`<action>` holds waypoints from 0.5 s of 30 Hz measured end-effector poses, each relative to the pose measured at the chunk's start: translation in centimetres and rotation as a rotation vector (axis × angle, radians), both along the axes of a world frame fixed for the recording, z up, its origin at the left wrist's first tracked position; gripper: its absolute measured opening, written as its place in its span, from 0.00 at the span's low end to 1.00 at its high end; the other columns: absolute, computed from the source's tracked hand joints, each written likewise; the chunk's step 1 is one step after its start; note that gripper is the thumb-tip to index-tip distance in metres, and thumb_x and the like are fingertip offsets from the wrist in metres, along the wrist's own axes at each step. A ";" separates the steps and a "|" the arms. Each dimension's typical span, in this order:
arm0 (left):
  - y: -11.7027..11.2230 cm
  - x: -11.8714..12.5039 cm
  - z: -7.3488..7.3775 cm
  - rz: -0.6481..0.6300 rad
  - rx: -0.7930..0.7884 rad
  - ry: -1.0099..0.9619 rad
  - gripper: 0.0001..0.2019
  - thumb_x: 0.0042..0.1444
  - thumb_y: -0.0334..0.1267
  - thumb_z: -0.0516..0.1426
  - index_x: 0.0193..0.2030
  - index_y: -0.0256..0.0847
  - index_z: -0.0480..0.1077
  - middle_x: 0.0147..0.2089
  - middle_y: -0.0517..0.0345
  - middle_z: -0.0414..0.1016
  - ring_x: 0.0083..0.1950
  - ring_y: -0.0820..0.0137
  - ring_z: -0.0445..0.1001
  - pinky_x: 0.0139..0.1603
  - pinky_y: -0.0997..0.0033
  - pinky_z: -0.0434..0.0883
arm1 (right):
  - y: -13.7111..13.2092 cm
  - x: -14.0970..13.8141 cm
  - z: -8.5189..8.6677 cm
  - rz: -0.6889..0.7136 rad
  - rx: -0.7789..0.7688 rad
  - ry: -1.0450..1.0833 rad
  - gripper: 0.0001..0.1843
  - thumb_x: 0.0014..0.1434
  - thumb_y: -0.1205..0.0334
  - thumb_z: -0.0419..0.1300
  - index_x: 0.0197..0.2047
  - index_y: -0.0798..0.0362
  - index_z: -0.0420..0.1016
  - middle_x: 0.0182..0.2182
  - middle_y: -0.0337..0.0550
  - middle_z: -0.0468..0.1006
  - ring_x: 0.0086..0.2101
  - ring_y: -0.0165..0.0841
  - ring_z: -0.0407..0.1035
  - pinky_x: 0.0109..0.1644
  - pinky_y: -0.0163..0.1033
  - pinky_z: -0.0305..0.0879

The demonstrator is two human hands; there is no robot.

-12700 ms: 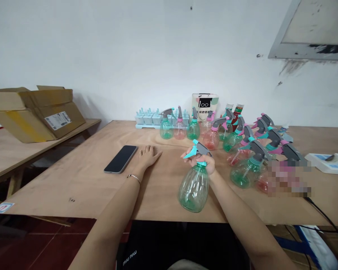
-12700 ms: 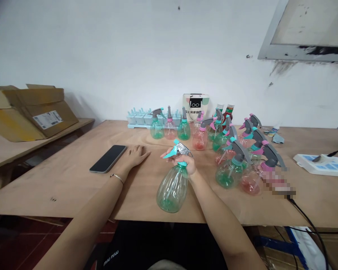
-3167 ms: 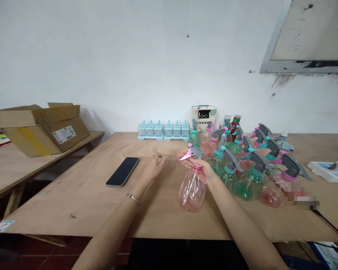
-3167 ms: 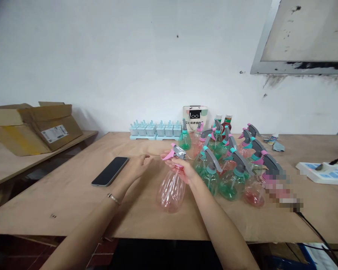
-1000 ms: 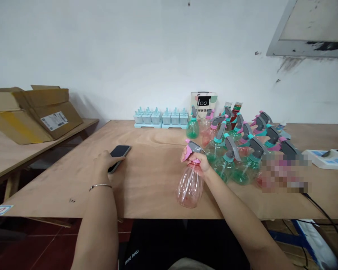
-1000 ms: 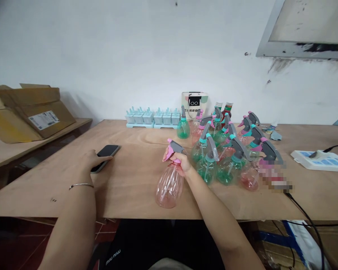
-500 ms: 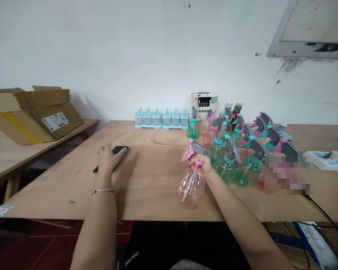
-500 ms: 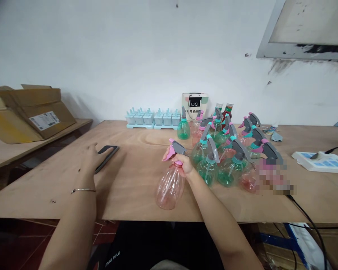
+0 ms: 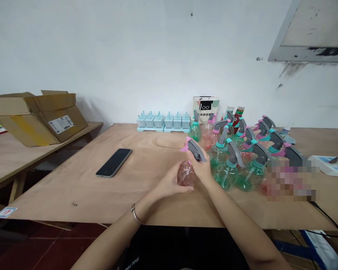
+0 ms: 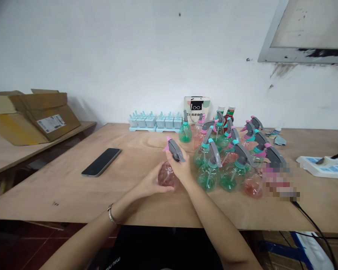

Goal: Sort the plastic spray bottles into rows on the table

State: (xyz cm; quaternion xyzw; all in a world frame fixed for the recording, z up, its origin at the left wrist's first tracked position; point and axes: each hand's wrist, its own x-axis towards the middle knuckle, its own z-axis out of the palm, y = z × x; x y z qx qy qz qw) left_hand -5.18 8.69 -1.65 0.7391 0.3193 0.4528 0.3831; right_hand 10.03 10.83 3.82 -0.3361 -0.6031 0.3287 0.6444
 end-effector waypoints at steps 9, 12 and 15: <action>11.4 3.4 0.6 0.162 0.109 -0.104 0.38 0.43 0.42 0.70 0.60 0.39 0.60 0.60 0.42 0.68 0.61 0.54 0.68 0.63 0.52 0.65 | -1.9 -0.8 -3.6 -0.144 0.378 -0.142 0.28 0.59 0.66 0.58 0.61 0.46 0.58 0.59 0.53 0.66 0.61 0.40 0.60 0.66 0.54 0.57; 13.0 5.5 0.0 0.252 0.133 -0.001 0.39 0.42 0.42 0.71 0.60 0.40 0.61 0.59 0.44 0.66 0.63 0.53 0.65 0.65 0.52 0.61 | -3.0 -0.2 -5.0 -0.022 0.577 -0.315 0.18 0.59 0.71 0.56 0.51 0.46 0.67 0.43 0.47 0.74 0.46 0.38 0.70 0.52 0.48 0.68; 13.9 6.9 -1.0 0.332 0.096 0.043 0.43 0.39 0.43 0.72 0.63 0.40 0.60 0.58 0.45 0.60 0.62 0.54 0.63 0.66 0.53 0.60 | -3.5 0.2 -5.9 0.086 0.566 -0.419 0.13 0.60 0.72 0.53 0.47 0.48 0.67 0.37 0.46 0.73 0.39 0.36 0.71 0.43 0.43 0.70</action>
